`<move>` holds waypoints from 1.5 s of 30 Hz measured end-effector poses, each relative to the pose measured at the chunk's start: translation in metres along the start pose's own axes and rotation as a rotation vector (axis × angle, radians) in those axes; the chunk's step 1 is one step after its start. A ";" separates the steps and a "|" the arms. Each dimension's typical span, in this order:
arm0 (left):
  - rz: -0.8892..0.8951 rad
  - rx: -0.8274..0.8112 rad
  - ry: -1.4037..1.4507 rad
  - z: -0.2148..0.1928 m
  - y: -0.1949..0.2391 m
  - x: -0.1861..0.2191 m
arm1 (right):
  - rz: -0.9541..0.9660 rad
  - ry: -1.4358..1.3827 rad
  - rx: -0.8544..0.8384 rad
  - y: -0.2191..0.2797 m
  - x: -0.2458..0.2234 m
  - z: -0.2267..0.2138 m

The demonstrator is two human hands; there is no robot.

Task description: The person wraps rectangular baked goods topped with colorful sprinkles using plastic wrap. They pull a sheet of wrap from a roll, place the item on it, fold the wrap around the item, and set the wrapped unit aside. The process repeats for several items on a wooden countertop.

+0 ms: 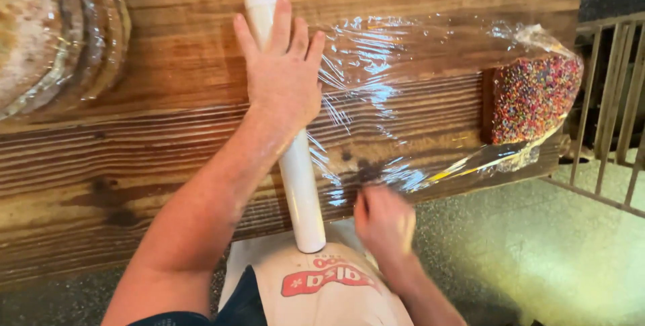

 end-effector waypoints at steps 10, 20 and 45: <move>-0.024 0.345 0.015 0.012 0.003 0.002 | -0.019 -0.611 0.182 -0.157 0.020 -0.070; -0.502 0.310 0.466 0.046 0.084 0.007 | -0.191 -0.772 0.525 -0.282 -0.017 -0.073; 0.298 0.702 -0.158 0.028 -0.031 0.004 | -0.542 -1.357 0.330 -0.192 -0.052 0.017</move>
Point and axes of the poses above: each hand's wrist, its own y-axis away from the middle knuckle, its own z-axis out of the palm, x = y × z, the point moved 2 cm from there along -y, towards the middle knuckle, and after that the axes turned 3 degrees about -y, right-handed, at the moved point
